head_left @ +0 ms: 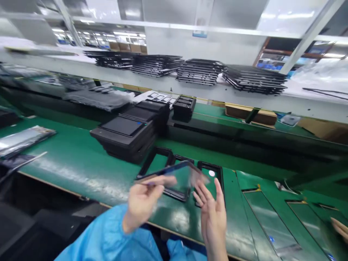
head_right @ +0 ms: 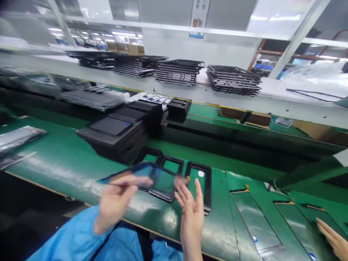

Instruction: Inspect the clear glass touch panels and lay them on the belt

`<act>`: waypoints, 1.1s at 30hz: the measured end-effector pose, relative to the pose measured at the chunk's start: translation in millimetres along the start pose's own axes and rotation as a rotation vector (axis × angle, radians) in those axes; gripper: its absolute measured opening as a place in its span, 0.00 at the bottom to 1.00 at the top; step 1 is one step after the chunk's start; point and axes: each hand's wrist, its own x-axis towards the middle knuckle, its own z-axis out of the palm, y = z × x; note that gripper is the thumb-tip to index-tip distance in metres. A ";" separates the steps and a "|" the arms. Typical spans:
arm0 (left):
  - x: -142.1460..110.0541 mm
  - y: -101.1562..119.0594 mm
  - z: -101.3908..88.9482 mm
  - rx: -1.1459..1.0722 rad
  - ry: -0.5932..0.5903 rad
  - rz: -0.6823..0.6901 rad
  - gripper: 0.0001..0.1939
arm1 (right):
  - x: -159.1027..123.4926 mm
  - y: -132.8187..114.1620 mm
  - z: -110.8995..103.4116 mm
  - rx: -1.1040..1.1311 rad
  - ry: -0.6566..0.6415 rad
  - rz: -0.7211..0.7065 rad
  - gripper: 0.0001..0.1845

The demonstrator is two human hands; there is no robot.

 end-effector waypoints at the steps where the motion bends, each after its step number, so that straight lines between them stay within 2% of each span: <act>1: 16.7 2.4 -21.1 0.192 0.030 0.139 0.10 | -0.1 2.8 1.4 -0.045 -0.032 0.009 0.42; 3: 61.0 3.8 -68.8 0.521 0.051 0.462 0.16 | -3.3 6.0 -6.6 -0.144 -0.049 0.005 0.42; 4: 85.7 1.6 -93.0 0.678 0.011 0.530 0.17 | -6.2 7.0 -14.5 -0.193 -0.035 0.002 0.39; 6: 132.1 -9.8 -136.7 0.947 0.052 0.546 0.21 | -12.6 8.5 -34.2 -0.285 0.003 0.010 0.35; 8: 166.8 -28.1 -170.4 1.148 0.061 0.451 0.22 | -16.9 9.5 -56.0 -0.372 0.058 0.008 0.34; 9: 178.5 -37.8 -183.1 1.214 0.027 0.395 0.23 | -17.4 9.4 -67.7 -0.418 0.092 -0.003 0.34; 11: 191.7 -53.8 -200.8 1.271 -0.060 0.317 0.24 | -13.9 6.5 -95.0 -0.515 0.171 -0.040 0.37; 13: 195.4 -61.6 -208.8 1.255 -0.127 0.292 0.25 | -5.2 -1.0 -129.4 -0.627 0.248 -0.078 0.40; 16: 191.9 -59.4 -199.6 1.186 -0.104 0.329 0.24 | 11.9 -18.9 -191.4 -0.899 0.367 -0.128 0.42; 18: 183.3 -54.5 -174.1 1.129 0.026 0.402 0.22 | 22.1 -29.7 -231.4 -1.198 0.423 -0.173 0.43; 20: 167.8 -52.0 -130.7 1.048 0.124 0.462 0.21 | 29.1 -33.8 -261.9 -1.508 0.435 -0.205 0.46; 21: 158.0 -53.1 -103.1 1.011 0.097 0.468 0.19 | 30.7 -32.7 -271.9 -1.620 0.430 -0.210 0.48; 23: 138.2 -62.1 -40.1 0.987 -0.176 0.407 0.17 | 28.3 -25.6 -281.1 -1.737 0.408 -0.193 0.49; 25: 124.1 -80.1 26.1 0.977 -0.489 0.291 0.16 | 16.1 -15.7 -278.5 -1.777 0.378 -0.192 0.46; 26: 120.3 -91.3 57.7 0.988 -0.601 0.214 0.16 | 6.2 -11.2 -274.5 -1.814 0.359 -0.205 0.45; 28: 118.2 -114.7 113.7 1.011 -0.702 0.115 0.15 | -19.1 -5.2 -265.3 -1.923 0.314 -0.235 0.43; 30: 120.3 -135.0 156.6 1.039 -0.759 0.022 0.14 | -46.5 -3.6 -257.7 -2.035 0.278 -0.245 0.42; 33: 124.6 -154.5 193.3 1.067 -0.817 -0.098 0.17 | -79.6 -7.4 -251.4 -2.075 0.253 -0.245 0.38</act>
